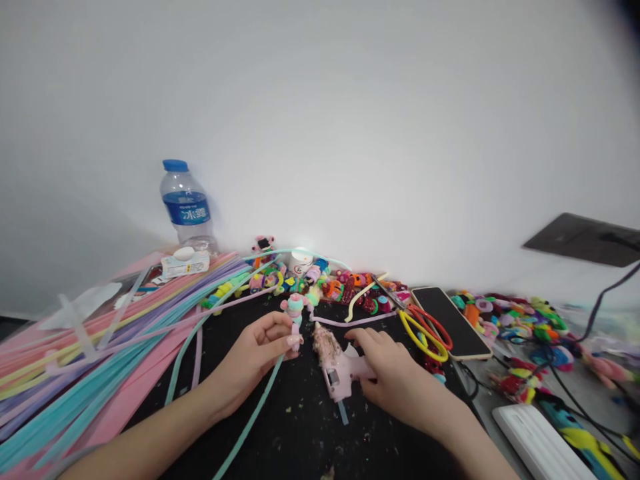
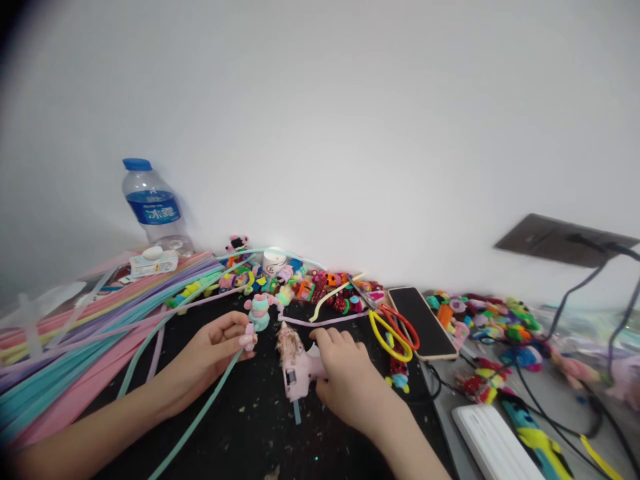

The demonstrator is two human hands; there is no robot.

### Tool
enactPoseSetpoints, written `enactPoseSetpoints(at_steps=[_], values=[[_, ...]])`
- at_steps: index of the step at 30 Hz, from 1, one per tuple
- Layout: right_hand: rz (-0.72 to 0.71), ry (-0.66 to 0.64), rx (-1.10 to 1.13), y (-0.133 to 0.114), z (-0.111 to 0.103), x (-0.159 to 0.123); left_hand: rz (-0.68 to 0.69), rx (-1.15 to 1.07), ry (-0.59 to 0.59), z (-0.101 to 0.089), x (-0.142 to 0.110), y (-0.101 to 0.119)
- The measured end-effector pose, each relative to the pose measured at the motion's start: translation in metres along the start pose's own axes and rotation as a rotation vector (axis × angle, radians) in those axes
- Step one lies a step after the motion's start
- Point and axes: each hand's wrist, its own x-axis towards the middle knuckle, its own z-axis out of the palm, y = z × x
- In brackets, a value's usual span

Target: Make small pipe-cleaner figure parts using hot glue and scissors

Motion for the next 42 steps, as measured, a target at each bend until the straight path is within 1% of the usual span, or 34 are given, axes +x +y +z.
enactPoseSetpoints(at_steps=[2,5,8,10,13,15,19,22,24,27,30,32,37,40,42], values=[[-0.006,0.009,0.006,0.000,0.012,-0.003,0.000,0.032,-0.002,0.000,0.000,0.000],[-0.001,0.092,0.060,0.001,0.027,-0.005,0.019,0.118,0.005,0.001,0.000,-0.001],[0.039,0.194,0.171,0.005,0.033,-0.005,0.043,0.189,0.043,0.000,0.000,-0.002],[0.053,0.227,0.312,0.009,0.034,-0.006,0.038,0.204,0.064,0.000,0.001,-0.003],[0.027,0.236,0.570,0.014,0.037,-0.010,-0.012,0.205,0.052,0.002,0.001,-0.004],[0.055,0.274,0.675,0.016,0.045,-0.014,-0.054,0.199,0.025,0.003,0.000,-0.004],[0.201,0.397,0.745,0.023,0.067,-0.020,-0.122,0.205,-0.002,0.006,-0.002,-0.004],[0.226,0.410,0.793,0.029,0.077,-0.019,-0.150,0.194,0.006,0.006,-0.002,-0.003],[0.254,0.432,0.786,0.031,0.075,-0.016,-0.169,0.155,0.019,0.005,-0.002,-0.002],[0.259,0.461,0.729,0.027,0.063,-0.012,-0.189,0.089,0.041,0.005,-0.002,0.000],[0.125,0.382,0.719,0.018,0.048,-0.010,-0.180,0.027,0.042,0.004,-0.002,0.000],[0.082,0.361,0.666,0.013,0.041,-0.010,-0.149,-0.005,0.040,0.002,-0.001,0.000],[-0.020,0.351,0.533,0.008,0.036,-0.011,-0.047,-0.098,0.055,-0.003,0.003,-0.001],[-0.082,0.345,0.536,0.009,0.034,-0.010,-0.042,-0.171,0.050,-0.005,0.004,0.001],[-0.084,0.304,0.582,0.008,0.031,-0.011,-0.064,-0.238,0.024,-0.006,0.005,0.002]])
